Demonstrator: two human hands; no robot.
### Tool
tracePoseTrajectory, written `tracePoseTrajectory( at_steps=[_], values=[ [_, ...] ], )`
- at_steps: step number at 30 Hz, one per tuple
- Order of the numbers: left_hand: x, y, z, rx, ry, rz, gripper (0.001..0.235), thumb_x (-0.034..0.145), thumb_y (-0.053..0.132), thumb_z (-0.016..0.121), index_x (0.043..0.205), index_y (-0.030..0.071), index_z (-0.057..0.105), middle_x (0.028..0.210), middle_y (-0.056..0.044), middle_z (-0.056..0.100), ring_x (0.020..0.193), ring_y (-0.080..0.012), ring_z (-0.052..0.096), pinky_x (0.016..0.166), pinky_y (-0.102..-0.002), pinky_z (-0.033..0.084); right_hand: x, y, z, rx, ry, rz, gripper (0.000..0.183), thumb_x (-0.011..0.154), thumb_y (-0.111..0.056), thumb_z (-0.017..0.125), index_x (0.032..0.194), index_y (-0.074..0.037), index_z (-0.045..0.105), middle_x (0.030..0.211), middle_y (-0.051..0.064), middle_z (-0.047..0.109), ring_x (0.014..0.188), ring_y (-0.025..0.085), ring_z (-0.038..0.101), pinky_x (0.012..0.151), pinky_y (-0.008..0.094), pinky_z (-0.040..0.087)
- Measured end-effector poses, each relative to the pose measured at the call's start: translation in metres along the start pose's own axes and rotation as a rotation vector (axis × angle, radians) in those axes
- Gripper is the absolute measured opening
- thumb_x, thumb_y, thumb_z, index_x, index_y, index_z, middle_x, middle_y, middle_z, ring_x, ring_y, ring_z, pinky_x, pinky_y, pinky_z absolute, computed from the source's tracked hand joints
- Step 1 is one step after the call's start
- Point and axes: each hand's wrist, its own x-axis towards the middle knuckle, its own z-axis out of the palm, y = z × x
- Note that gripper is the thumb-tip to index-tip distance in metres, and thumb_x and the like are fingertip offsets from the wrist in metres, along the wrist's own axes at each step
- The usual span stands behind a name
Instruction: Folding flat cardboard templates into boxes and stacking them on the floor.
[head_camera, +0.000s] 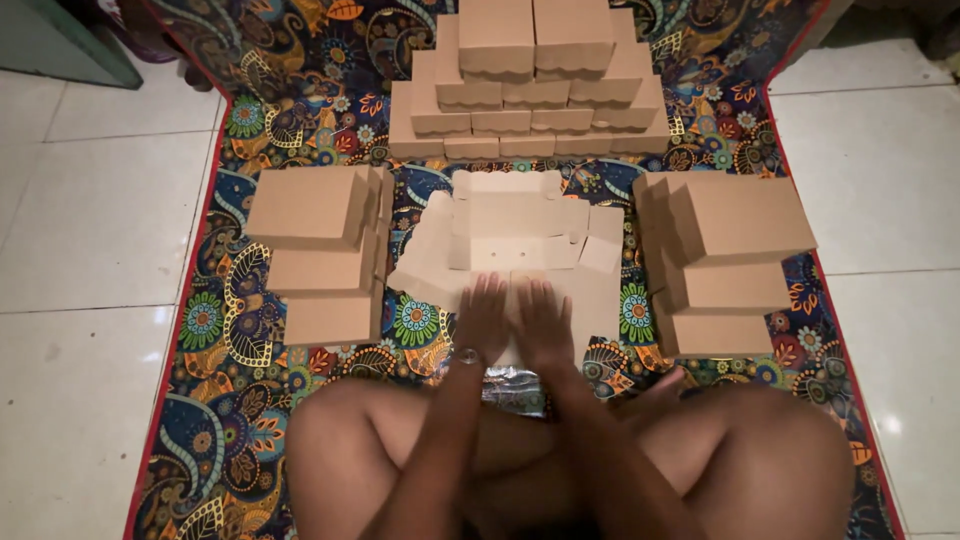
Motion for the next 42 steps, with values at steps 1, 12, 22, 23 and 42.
tracePoseTrajectory(
  at_steps=[1,12,22,23,42],
  values=[
    [0.000,0.000,0.005,0.000,-0.003,-0.001,0.073,0.089,0.044,0.048,0.157,0.018,0.039,0.163,-0.010,0.038,0.152,-0.0328,0.031,0.119,-0.060,0.030,0.001,0.000,0.012,0.001,-0.003,-0.001,0.070,0.107,-0.059,0.020,0.165,-0.022,0.010,0.172,0.011,0.010,0.158,0.031,0.008,0.124,0.060,0.007],
    [0.014,0.012,-0.027,-0.372,0.107,-0.113,0.038,0.083,0.013,0.057,0.118,0.002,0.068,0.146,-0.019,0.053,0.141,-0.0415,0.043,0.110,-0.065,0.035,-0.005,0.060,-0.076,1.170,-0.155,0.042,0.076,0.107,-0.061,0.018,0.132,-0.013,0.072,0.153,0.003,0.053,0.149,0.029,0.037,0.126,0.044,0.025],
    [0.015,-0.044,-0.061,-1.803,0.102,-1.128,0.092,0.096,0.031,0.076,0.165,0.018,0.016,0.170,-0.016,0.015,0.143,-0.0403,0.046,0.107,-0.058,0.044,0.024,0.056,-0.064,2.050,0.039,0.463,0.110,0.085,0.015,0.061,0.163,-0.017,-0.009,0.169,0.018,0.000,0.134,0.051,0.047,0.094,0.066,0.058],
    [0.015,-0.055,-0.032,-1.802,0.051,-1.091,0.089,0.100,0.031,0.069,0.166,0.021,0.010,0.169,-0.014,0.019,0.135,-0.0387,0.054,0.103,-0.056,0.048,0.026,0.058,-0.061,2.022,-0.028,0.451,0.105,0.091,0.008,0.061,0.163,-0.016,-0.012,0.166,0.021,0.012,0.131,0.049,0.052,0.095,0.063,0.057],
    [0.026,-0.012,-0.024,-0.105,-0.300,-0.378,0.060,0.092,0.054,0.055,0.139,0.017,0.059,0.143,-0.010,0.049,0.113,-0.0329,0.057,0.077,-0.045,0.060,0.045,-0.004,-0.075,0.416,-0.143,0.152,0.059,0.100,-0.064,0.045,0.146,-0.027,0.054,0.126,0.014,0.057,0.112,0.041,0.069,0.085,0.055,0.061]
  ],
)
